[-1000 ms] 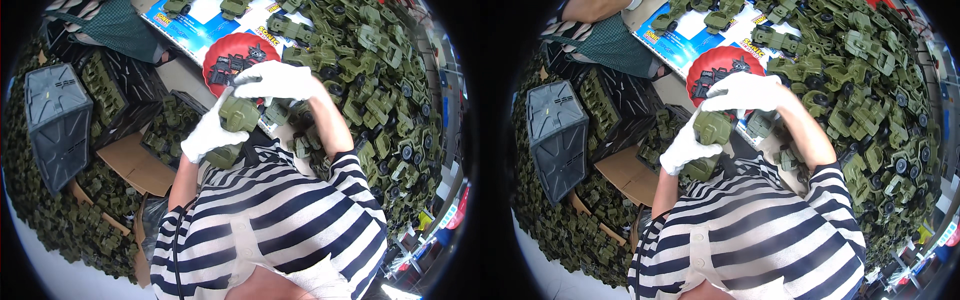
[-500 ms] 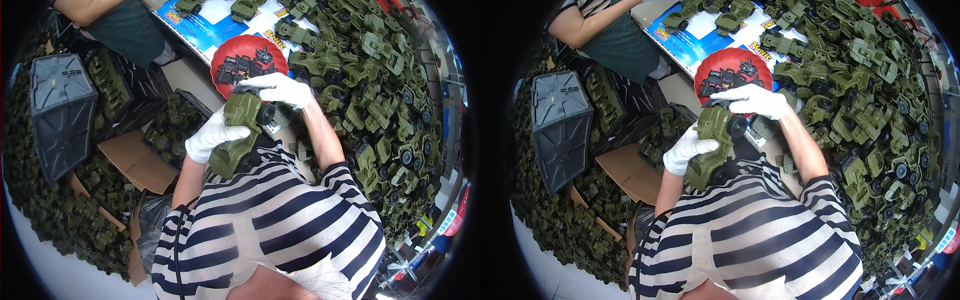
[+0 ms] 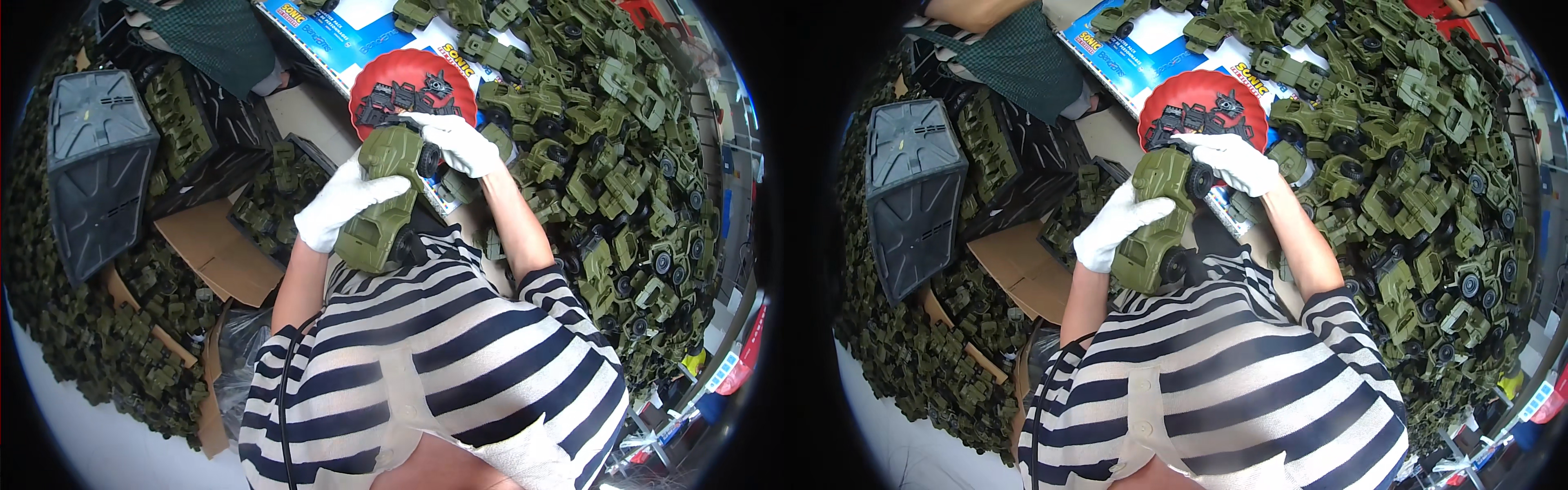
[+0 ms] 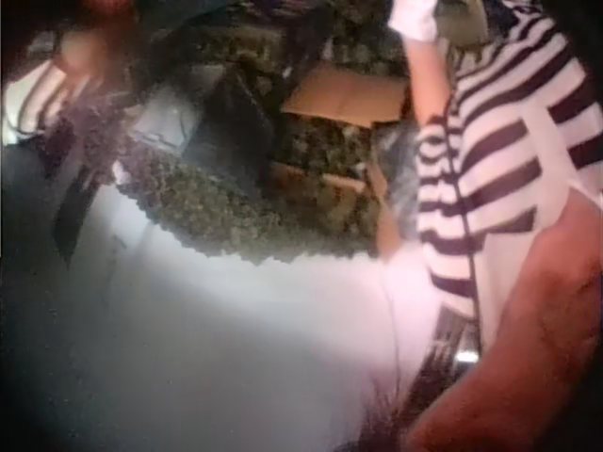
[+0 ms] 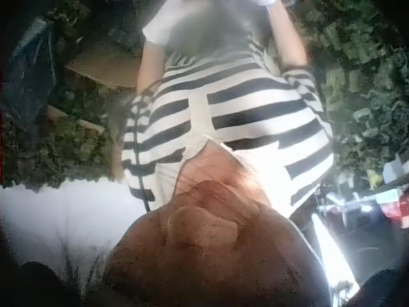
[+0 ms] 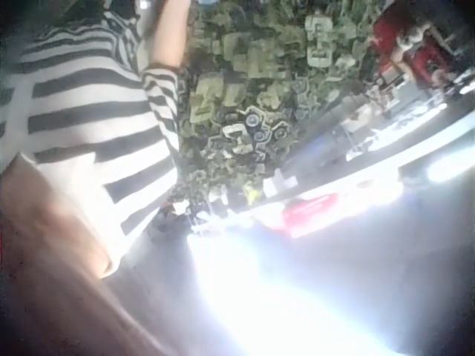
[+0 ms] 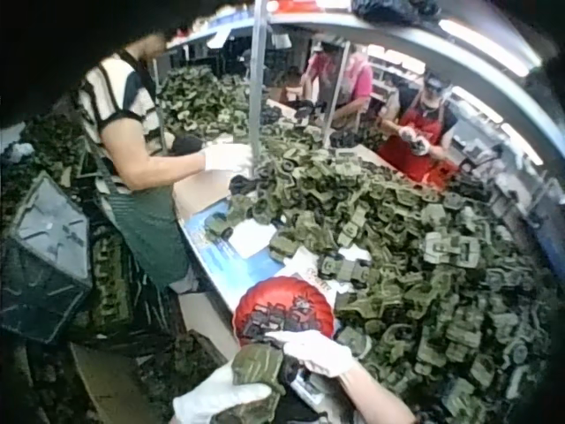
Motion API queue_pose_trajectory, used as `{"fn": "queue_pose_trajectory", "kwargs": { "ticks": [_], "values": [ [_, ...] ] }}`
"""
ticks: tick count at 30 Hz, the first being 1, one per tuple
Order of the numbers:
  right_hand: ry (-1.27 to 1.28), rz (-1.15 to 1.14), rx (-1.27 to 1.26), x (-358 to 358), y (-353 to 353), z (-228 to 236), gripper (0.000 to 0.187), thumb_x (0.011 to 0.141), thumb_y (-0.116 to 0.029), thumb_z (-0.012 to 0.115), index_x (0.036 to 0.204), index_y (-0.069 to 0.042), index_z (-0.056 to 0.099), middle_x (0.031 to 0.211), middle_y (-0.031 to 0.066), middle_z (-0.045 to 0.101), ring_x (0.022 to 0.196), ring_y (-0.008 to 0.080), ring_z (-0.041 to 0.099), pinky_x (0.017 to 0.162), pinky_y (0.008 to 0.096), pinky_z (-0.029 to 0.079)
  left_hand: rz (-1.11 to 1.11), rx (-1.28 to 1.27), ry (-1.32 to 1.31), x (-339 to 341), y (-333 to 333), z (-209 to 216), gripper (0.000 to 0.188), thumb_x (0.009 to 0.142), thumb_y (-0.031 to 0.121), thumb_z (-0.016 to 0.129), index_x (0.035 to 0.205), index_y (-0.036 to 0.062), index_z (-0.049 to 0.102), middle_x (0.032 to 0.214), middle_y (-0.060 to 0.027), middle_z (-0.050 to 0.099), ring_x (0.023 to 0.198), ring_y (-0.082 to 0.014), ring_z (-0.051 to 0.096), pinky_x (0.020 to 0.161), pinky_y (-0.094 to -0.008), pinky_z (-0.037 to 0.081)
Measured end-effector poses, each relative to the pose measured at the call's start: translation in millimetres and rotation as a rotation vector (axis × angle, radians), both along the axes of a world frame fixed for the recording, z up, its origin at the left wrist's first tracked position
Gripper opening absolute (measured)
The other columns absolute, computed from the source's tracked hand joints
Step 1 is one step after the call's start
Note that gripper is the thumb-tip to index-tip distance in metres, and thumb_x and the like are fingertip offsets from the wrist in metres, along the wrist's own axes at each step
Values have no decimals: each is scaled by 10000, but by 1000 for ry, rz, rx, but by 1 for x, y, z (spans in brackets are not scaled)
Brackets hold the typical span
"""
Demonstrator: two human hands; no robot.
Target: The person assembles green plastic toy components by hand, repeatedly picking small black parts from a red bowl and inserting them into the green bodies. They handle multiple units one at a time, placing finished assemblies onto a nearby pile.
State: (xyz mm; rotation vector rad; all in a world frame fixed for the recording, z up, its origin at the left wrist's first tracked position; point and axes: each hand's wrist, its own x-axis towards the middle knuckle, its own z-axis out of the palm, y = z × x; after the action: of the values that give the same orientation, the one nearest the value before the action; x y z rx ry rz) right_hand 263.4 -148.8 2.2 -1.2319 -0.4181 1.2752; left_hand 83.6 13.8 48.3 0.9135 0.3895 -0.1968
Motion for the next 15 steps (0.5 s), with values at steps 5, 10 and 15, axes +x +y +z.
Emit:
{"fn": "queue_pose_trajectory", "kwargs": {
  "ticks": [5, 10, 15],
  "values": [
    [20, 20, 37, 4, -5, -20, 463, 952, -223, 627, 1373, -48, 550, 833, -113, 580, 568, -28, 320, 468, 155, 207, -8, -65, 45, -1, 2, 5, 635, 841, 67, 753, 1403, 41, 459, 1248, -49, 607, 1103, -138, 595, 940, -304, 496],
    [-64, 85, 80, 8, -6, -23, 459, 968, -259, 603, 1364, -32, 553, 942, -42, 628, 738, 14, 481, 612, 183, 371, -4, -46, 53, -3, 2, 2, 650, 821, 61, 767, 1396, 39, 465, 1239, -48, 611, 1094, -130, 598, 927, -293, 499],
    [-82, 42, 177, -15, 12, 17, 477, 1009, -330, 512, 1343, 10, 534, 1274, 116, 595, 1240, 194, 505, 1109, 361, 335, 178, 126, -49, 1, -20, -26, 847, 782, 76, 801, 1483, 31, 329, 1230, -63, 615, 1069, -123, 609, 917, -278, 496]
  ]
}}
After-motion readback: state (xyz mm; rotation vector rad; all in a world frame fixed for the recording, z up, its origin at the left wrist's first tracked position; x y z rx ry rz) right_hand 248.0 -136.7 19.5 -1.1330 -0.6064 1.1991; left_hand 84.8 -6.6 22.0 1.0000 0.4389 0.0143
